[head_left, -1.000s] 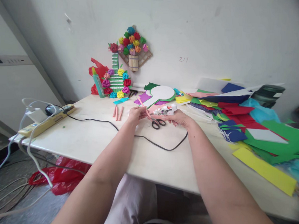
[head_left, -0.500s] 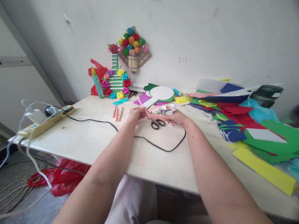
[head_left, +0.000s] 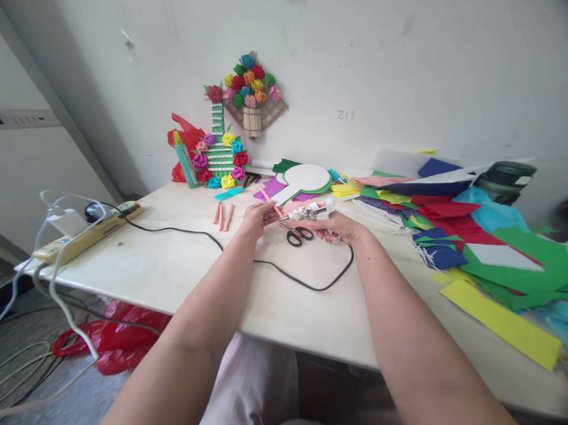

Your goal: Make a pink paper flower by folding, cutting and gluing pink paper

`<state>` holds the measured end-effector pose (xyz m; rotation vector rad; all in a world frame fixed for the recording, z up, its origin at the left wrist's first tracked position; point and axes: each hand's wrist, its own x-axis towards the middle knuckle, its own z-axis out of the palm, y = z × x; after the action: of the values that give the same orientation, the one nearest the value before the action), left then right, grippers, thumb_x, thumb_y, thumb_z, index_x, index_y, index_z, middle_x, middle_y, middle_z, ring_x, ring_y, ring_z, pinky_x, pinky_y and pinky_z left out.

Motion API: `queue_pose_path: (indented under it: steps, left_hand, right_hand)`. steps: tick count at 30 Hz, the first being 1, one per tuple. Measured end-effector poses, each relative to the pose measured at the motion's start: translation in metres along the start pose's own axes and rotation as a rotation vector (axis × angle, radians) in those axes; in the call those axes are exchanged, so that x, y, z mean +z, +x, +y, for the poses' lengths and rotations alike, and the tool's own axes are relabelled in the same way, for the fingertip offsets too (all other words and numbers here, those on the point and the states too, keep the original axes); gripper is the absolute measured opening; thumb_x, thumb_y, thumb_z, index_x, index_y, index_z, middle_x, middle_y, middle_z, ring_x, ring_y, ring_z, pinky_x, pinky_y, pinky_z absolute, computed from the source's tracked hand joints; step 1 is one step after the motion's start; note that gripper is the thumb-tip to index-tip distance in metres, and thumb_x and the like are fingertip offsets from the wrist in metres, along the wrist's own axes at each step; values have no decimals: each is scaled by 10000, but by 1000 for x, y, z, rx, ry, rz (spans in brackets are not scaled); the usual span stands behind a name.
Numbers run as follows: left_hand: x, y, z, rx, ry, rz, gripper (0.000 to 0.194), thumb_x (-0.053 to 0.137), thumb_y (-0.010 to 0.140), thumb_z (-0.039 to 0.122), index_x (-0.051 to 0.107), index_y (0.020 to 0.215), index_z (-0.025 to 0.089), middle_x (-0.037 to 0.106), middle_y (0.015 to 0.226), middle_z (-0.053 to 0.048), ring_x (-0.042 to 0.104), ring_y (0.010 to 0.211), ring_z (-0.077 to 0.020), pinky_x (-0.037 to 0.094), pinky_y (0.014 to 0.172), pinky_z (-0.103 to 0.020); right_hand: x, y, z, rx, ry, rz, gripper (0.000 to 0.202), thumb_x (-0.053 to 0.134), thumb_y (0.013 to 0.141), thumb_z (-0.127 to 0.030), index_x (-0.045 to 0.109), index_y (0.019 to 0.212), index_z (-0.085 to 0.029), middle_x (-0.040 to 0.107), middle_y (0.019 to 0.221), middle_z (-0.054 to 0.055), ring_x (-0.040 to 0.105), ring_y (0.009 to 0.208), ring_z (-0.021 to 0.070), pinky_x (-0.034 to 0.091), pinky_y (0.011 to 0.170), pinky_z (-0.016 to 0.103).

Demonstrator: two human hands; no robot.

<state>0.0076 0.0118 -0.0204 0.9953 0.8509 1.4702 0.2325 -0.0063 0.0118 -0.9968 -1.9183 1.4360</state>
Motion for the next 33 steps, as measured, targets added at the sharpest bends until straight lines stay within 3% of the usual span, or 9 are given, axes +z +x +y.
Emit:
queue_pose_path:
  steps: [5, 14, 22, 33]
  left_hand:
    - [3, -2, 2, -11, -9, -35, 220, 673, 669, 249, 621, 804, 83, 679, 773, -122, 659, 716, -182, 510, 740, -324]
    - [2, 0, 0, 10, -32, -93, 229, 674, 669, 240, 623, 834, 89, 688, 809, -133, 662, 747, -199, 513, 740, -334]
    - [-1, 1, 2, 38, -20, -18, 210, 667, 658, 247, 627, 795, 93, 686, 799, -118, 657, 749, -186, 507, 754, -320]
    - [1, -1, 2, 13, 29, -23, 253, 699, 631, 276, 616, 778, 87, 674, 710, -96, 646, 649, -167, 509, 695, -307]
  right_hand:
    - [0, 2, 2, 0, 45, 93, 341, 667, 640, -452, 567, 641, -126, 544, 483, 6, 356, 325, 48, 281, 316, 200]
    - [0, 4, 5, 67, 54, 92, 338, 679, 630, -440, 559, 586, -127, 521, 437, 5, 347, 311, 52, 260, 308, 208]
    - [-2, -4, -4, 101, -40, 10, 452, 704, 600, -443, 642, 915, -124, 477, 442, -38, 314, 329, 43, 199, 303, 187]
    - [-4, 5, 9, 18, 45, 70, 352, 671, 640, -445, 557, 600, -114, 537, 457, 16, 373, 313, 51, 251, 306, 204]
